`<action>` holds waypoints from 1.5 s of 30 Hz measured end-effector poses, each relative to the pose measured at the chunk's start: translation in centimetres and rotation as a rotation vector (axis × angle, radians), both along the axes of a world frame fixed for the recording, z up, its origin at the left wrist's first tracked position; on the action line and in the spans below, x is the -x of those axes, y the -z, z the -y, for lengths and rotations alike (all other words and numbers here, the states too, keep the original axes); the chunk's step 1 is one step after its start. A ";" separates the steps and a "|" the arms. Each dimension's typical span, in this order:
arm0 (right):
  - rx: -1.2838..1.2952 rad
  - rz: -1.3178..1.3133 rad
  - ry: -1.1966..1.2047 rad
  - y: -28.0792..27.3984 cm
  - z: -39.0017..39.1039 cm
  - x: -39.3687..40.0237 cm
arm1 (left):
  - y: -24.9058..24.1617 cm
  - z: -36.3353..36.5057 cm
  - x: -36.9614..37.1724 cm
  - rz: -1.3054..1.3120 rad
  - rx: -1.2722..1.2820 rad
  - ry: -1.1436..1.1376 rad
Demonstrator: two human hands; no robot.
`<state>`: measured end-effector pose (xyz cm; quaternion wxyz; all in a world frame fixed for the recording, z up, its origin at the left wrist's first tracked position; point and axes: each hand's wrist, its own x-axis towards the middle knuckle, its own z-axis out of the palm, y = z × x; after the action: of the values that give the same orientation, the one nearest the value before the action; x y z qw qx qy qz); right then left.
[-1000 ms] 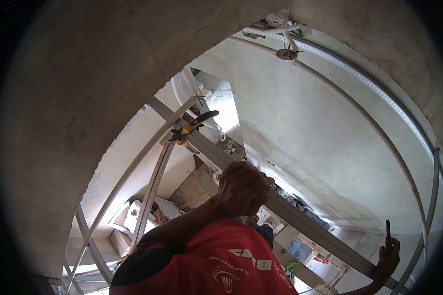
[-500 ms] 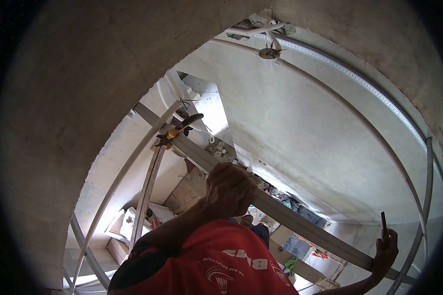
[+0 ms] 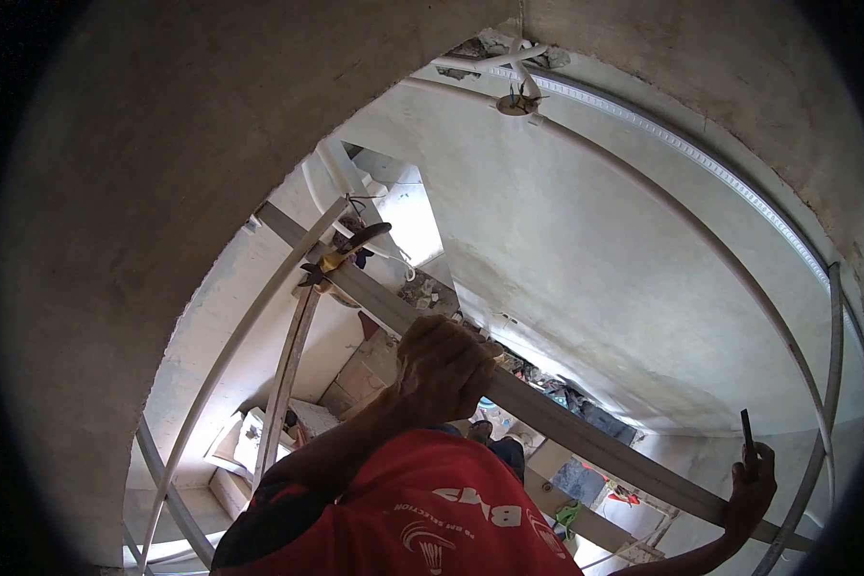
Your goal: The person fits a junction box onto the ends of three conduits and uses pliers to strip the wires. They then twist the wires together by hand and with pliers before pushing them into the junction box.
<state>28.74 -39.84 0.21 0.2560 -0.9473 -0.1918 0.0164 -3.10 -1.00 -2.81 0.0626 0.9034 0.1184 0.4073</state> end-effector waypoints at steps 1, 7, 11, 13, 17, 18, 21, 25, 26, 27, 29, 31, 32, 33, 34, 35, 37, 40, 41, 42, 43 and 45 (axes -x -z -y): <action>0.000 0.001 -0.001 0.0 0.0 0.0 | -0.1 0.1 0.0 -0.009 0.004 -0.009; 0.024 -0.016 -0.003 -0.2 0.0 -0.1 | 0.3 -0.1 0.0 0.001 -0.017 -0.011; -0.044 0.040 -0.058 1.0 0.9 -0.7 | 0.3 0.0 0.0 0.008 -0.002 -0.013; -0.085 0.045 -0.101 1.0 0.5 -0.6 | 0.2 0.1 0.0 0.008 -0.012 -0.020; -0.003 0.015 -0.033 -0.2 0.0 -0.1 | 0.1 0.2 0.2 -0.015 0.006 -0.028; 0.048 0.004 -0.012 -0.4 0.0 -0.1 | 0.1 0.2 0.1 -0.008 0.004 -0.024; -0.047 -0.018 -0.026 0.1 0.2 -0.2 | 0.0 0.1 0.1 -0.007 -0.002 -0.021; -0.073 0.010 -0.055 0.4 0.3 -0.3 | 0.2 0.2 0.2 -0.016 -0.005 -0.032; -0.056 0.010 -0.053 0.3 0.3 -0.3 | 0.3 0.1 0.2 -0.016 -0.005 -0.033; -0.039 0.010 -0.050 0.2 0.3 -0.3 | 0.3 0.1 0.2 -0.020 0.000 -0.031; -0.041 -0.002 -0.040 0.3 0.4 -0.4 | 0.3 0.2 0.2 -0.023 0.006 -0.029; -0.043 -0.015 -0.031 0.4 0.4 -0.5 | 0.2 0.2 0.2 -0.022 0.017 -0.022; -0.053 0.004 -0.041 0.4 0.4 -0.4 | 0.1 0.2 0.2 -0.022 0.016 -0.022; -0.062 0.022 -0.051 0.5 0.4 -0.3 | 0.1 0.2 0.3 -0.029 0.012 -0.025; -0.063 0.021 -0.050 0.8 0.6 -0.5 | 0.0 0.2 0.3 -0.036 0.008 -0.027; -0.064 0.037 -0.069 1.2 1.0 -0.9 | 0.0 0.3 0.3 -0.036 0.008 -0.026; -0.066 0.053 -0.087 1.1 1.0 -0.9 | 0.1 0.3 0.3 -0.039 -0.002 -0.038; -0.058 0.024 -0.054 1.0 0.9 -0.8 | 0.0 0.3 0.3 -0.056 0.020 -0.031; -0.083 0.018 -0.065 1.2 1.0 -0.9 | 0.0 0.3 0.3 -0.055 0.021 -0.030; -0.107 0.013 -0.076 1.3 1.1 -1.0 | 0.0 0.3 0.3 -0.042 0.019 -0.026; -0.106 0.013 -0.075 1.3 1.1 -1.0 | 0.1 0.4 0.3 -0.028 0.017 -0.022; -0.100 -0.010 -0.053 1.2 1.0 -1.0 | -0.1 0.4 0.2 -0.025 0.016 -0.021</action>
<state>29.71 -40.86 -0.98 0.3036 -0.9278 -0.2162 0.0184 -3.33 -1.36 -2.75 0.0639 0.9067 0.1317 0.3956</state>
